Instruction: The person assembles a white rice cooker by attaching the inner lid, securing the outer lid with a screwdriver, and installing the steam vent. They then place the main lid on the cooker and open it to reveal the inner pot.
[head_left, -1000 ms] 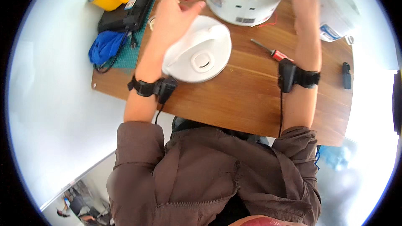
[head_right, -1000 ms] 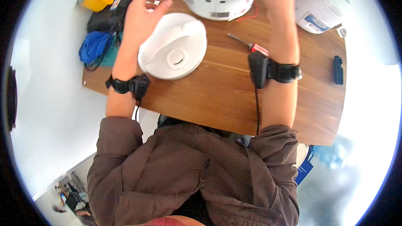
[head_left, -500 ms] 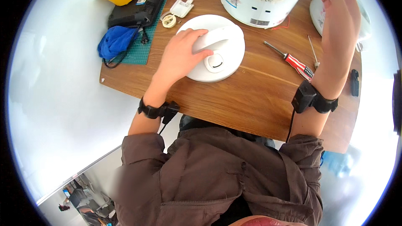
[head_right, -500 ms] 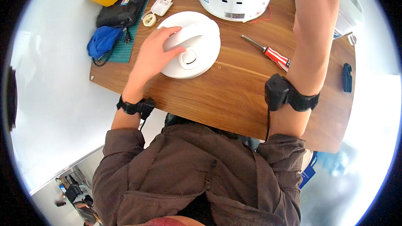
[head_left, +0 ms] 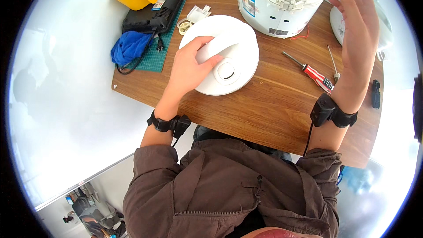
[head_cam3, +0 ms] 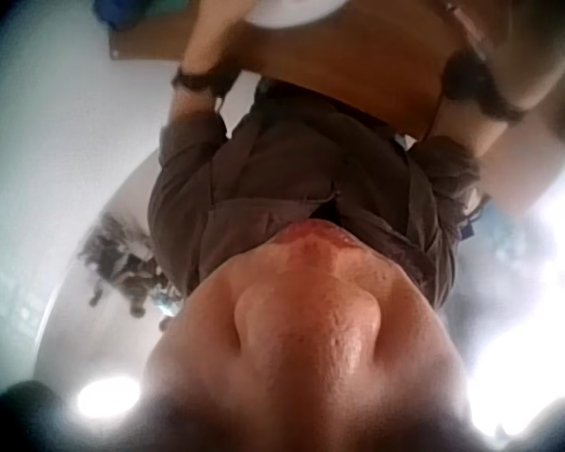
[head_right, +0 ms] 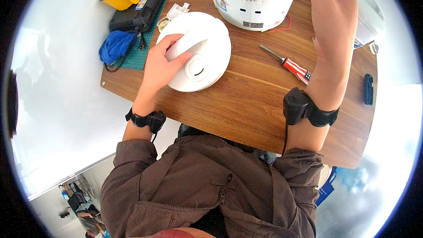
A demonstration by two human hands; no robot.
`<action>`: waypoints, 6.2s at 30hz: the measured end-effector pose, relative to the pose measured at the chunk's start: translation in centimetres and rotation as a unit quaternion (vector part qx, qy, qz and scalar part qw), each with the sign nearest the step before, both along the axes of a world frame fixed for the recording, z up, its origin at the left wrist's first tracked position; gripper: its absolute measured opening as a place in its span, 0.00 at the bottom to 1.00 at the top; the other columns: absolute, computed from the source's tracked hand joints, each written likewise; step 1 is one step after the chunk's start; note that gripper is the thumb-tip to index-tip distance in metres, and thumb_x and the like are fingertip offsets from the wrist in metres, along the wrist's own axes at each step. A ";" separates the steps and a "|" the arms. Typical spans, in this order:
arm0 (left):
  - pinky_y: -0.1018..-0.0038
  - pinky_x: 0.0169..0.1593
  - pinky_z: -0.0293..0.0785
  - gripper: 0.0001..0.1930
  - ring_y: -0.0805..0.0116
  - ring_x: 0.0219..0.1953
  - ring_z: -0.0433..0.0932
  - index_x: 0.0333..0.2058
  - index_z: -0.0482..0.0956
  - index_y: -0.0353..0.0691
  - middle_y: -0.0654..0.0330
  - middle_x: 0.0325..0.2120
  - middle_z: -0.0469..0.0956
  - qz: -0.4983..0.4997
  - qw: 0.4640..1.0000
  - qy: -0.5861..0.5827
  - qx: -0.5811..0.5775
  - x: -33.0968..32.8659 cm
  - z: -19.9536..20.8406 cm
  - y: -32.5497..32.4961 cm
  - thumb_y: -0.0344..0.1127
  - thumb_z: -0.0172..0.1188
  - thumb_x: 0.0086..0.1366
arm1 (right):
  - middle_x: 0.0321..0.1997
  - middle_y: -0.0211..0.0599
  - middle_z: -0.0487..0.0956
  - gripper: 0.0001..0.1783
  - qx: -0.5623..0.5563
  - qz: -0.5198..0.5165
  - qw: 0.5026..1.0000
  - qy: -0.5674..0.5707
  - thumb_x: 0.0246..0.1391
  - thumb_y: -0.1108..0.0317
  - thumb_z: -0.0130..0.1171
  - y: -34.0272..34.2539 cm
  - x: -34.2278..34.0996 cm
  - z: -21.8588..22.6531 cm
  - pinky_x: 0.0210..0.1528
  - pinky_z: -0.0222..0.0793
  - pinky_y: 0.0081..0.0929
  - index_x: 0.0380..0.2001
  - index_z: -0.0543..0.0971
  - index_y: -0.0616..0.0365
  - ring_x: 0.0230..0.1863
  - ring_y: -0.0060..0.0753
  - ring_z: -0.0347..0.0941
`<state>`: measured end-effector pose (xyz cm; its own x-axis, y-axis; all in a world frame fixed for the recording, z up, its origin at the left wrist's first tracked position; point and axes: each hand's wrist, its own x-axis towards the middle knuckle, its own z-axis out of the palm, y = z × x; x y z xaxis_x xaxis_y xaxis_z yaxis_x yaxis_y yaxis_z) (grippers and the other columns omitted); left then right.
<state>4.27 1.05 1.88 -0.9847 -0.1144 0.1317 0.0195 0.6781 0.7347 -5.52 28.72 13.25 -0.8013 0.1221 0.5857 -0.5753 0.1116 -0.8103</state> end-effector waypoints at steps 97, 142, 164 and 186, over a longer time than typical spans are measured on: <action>0.78 0.35 0.77 0.08 0.76 0.29 0.80 0.45 0.83 0.32 0.63 0.31 0.80 -0.163 0.930 0.207 0.256 -9.2 8.0 7.0 0.29 0.64 0.71 | 0.42 0.29 0.83 0.10 -0.313 0.343 0.868 -0.172 0.64 0.62 0.67 -2.5 -1.7 -4.1 0.55 0.69 0.26 0.43 0.82 0.55 0.45 0.19 0.75; 0.77 0.31 0.77 0.24 0.70 0.28 0.80 0.45 0.80 0.40 0.61 0.33 0.82 -0.144 0.840 0.516 0.092 -8.1 8.0 7.9 0.26 0.80 0.50 | 0.62 0.44 0.78 0.05 -0.369 0.360 0.851 -0.097 0.64 0.73 0.64 -5.5 1.4 -4.3 0.63 0.72 0.34 0.42 0.81 0.59 0.58 0.31 0.77; 0.68 0.48 0.79 0.39 0.62 0.49 0.78 0.58 0.76 0.40 0.56 0.50 0.77 -0.152 0.868 0.469 0.060 -8.3 8.4 7.0 0.33 0.83 0.46 | 0.46 0.31 0.82 0.08 -0.338 0.436 0.813 -0.187 0.69 0.66 0.57 -4.7 1.3 -3.9 0.54 0.71 0.28 0.44 0.79 0.57 0.46 0.23 0.76; 0.68 0.55 0.77 0.40 0.63 0.53 0.78 0.65 0.67 0.35 0.54 0.52 0.74 -0.179 0.853 0.484 0.079 -7.8 8.5 7.1 0.17 0.72 0.52 | 0.50 0.33 0.83 0.07 -0.364 0.376 0.836 -0.163 0.69 0.67 0.56 -4.4 1.5 -4.0 0.54 0.74 0.33 0.45 0.79 0.55 0.50 0.26 0.78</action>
